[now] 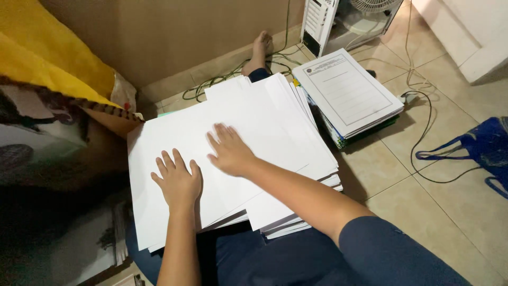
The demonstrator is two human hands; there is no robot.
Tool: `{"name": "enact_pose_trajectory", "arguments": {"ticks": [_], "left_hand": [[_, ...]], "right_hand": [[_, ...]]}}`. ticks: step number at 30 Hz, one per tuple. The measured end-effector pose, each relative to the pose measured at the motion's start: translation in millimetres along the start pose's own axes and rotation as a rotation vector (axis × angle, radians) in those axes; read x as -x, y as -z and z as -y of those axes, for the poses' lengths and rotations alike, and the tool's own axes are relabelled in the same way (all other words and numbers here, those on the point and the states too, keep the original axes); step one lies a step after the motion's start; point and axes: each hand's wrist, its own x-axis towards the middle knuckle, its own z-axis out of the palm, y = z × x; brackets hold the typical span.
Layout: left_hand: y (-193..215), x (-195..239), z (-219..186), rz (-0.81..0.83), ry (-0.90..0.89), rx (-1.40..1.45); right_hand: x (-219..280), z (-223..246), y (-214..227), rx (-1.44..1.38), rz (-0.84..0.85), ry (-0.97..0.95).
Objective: The person sits on the floor and repeatedly picks up sheets of paper from a stack on their lap, aligns them, and places them onto a separate stack on the floor to the right. The person continues this repetitive stacking process throughout the clip.
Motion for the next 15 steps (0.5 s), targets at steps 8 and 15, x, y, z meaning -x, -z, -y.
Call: {"name": "enact_pose_trajectory", "arguments": {"ticks": [8,15], "left_hand": [[-1.5,-2.0,11.0,0.013,0.015,0.002],[5.1,-10.3,24.9,0.090,0.043,-0.033]], "right_hand": [[-10.3,-0.8,3.0,-0.106,0.001,0.042],[12.5,-87.7,24.5,0.003,0.024,-0.255]]}}
